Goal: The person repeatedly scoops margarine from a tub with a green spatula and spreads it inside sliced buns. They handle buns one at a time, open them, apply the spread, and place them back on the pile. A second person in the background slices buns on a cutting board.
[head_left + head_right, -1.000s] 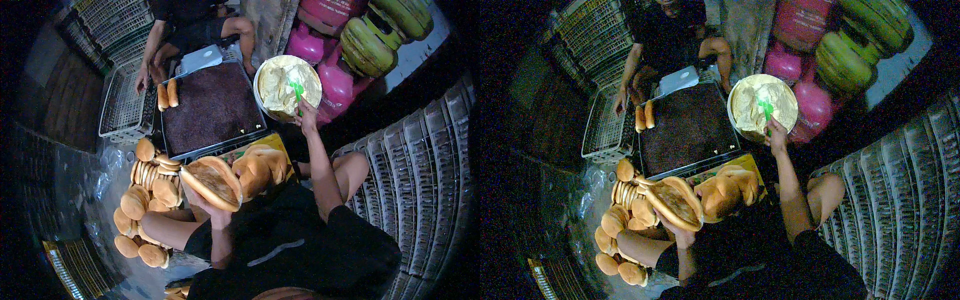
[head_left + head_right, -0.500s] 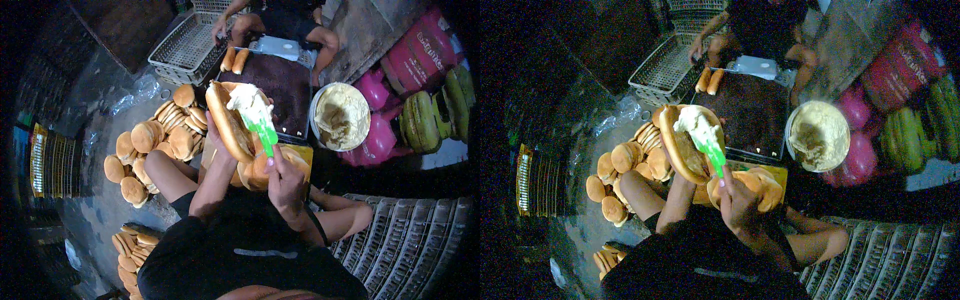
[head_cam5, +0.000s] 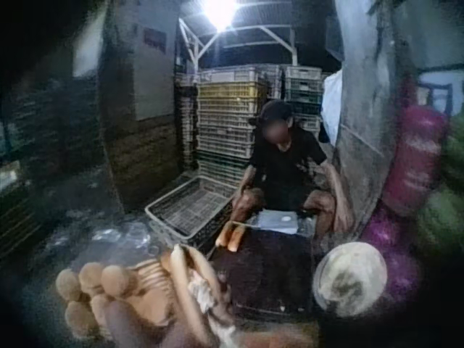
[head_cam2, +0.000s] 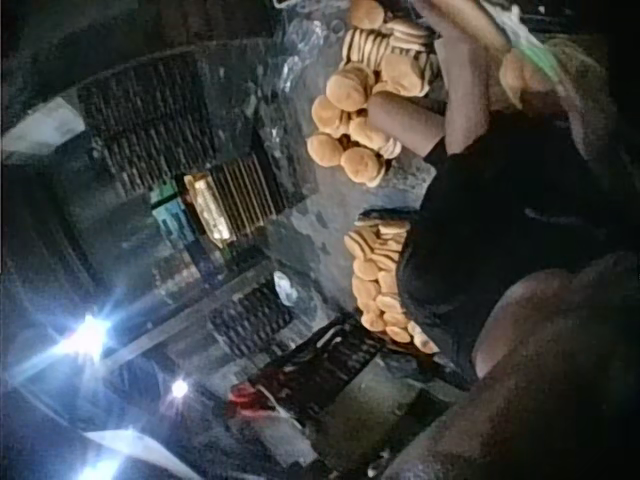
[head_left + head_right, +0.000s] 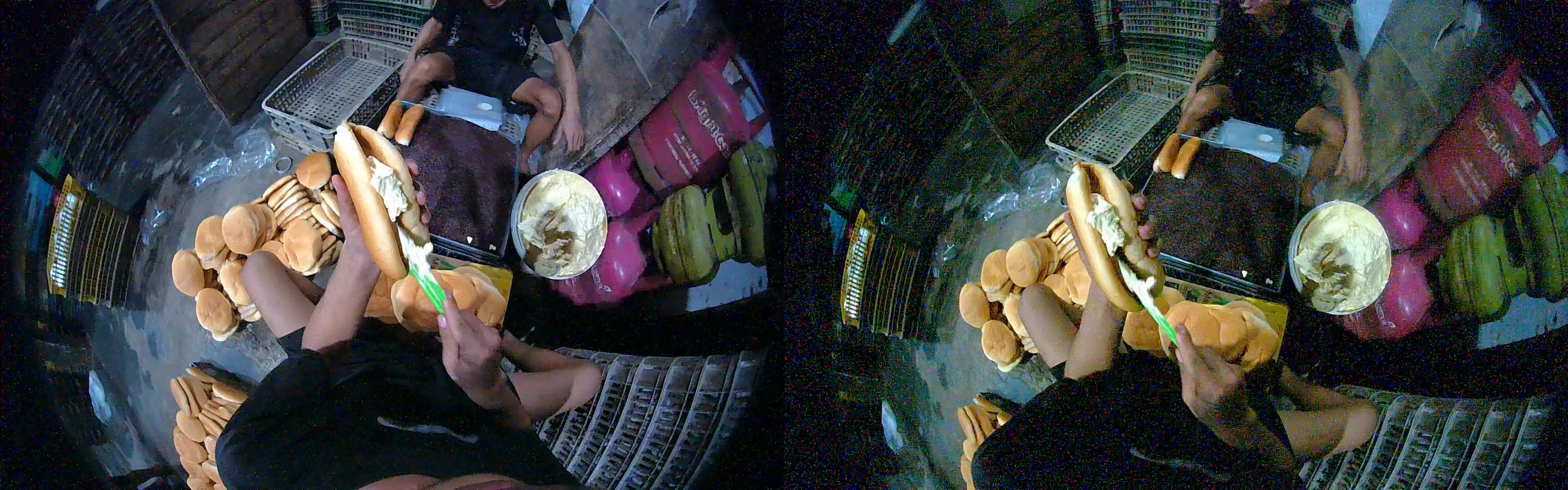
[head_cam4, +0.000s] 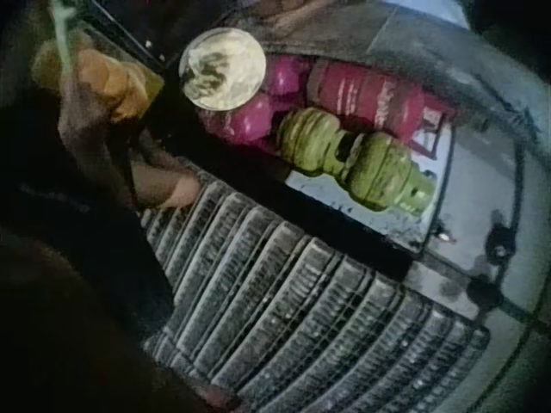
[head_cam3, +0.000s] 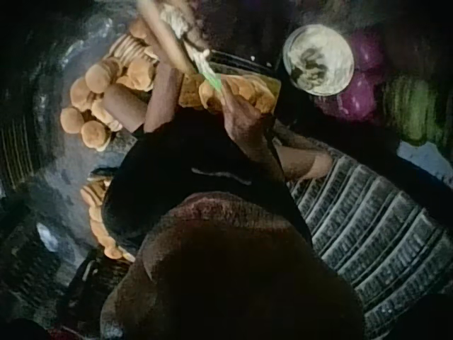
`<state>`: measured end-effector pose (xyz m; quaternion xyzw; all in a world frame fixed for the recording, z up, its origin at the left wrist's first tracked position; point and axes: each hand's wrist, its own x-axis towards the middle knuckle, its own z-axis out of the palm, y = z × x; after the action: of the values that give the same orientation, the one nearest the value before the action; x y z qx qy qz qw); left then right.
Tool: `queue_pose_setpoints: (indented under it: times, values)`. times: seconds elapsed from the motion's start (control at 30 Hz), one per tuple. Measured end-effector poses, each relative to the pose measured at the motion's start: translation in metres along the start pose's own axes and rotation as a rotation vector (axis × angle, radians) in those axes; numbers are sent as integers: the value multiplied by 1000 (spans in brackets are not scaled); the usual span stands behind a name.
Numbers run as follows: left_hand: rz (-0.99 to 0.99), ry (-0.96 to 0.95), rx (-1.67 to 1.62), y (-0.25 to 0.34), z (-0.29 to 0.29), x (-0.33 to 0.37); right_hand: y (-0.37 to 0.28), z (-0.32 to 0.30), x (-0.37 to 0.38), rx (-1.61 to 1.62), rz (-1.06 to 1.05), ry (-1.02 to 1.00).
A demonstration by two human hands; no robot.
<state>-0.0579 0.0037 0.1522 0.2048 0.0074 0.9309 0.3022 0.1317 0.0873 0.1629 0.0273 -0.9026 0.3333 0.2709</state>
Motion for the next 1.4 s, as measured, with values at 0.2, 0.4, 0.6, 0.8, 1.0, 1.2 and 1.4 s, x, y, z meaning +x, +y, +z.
queue_pose_setpoints:
  times: [0.2, 0.4, 0.6, 0.8, 1.0, 1.2, 1.4]
  values:
    - [-110, -82, 66, 9, -2, 3, 19, -58, 6, 19, 29, 60]
    - [-194, 115, 162, -7, 3, -7, 30, -85, 63, -93, -76, -18]
    - [-262, 184, 214, -3, 4, -7, 21, -91, 67, -196, -142, -164]
    - [-196, 340, 306, -6, 2, 0, 22, -91, 46, -280, -163, -217]
    - [-258, 391, 198, -1, -3, 1, 28, -74, 26, -303, -175, -208]
    - [-225, 365, 17, -9, -15, 1, 34, -55, 16, -316, -126, -182]
    - [-193, 472, 152, -12, -19, -11, 53, -39, 14, -255, -50, -79]
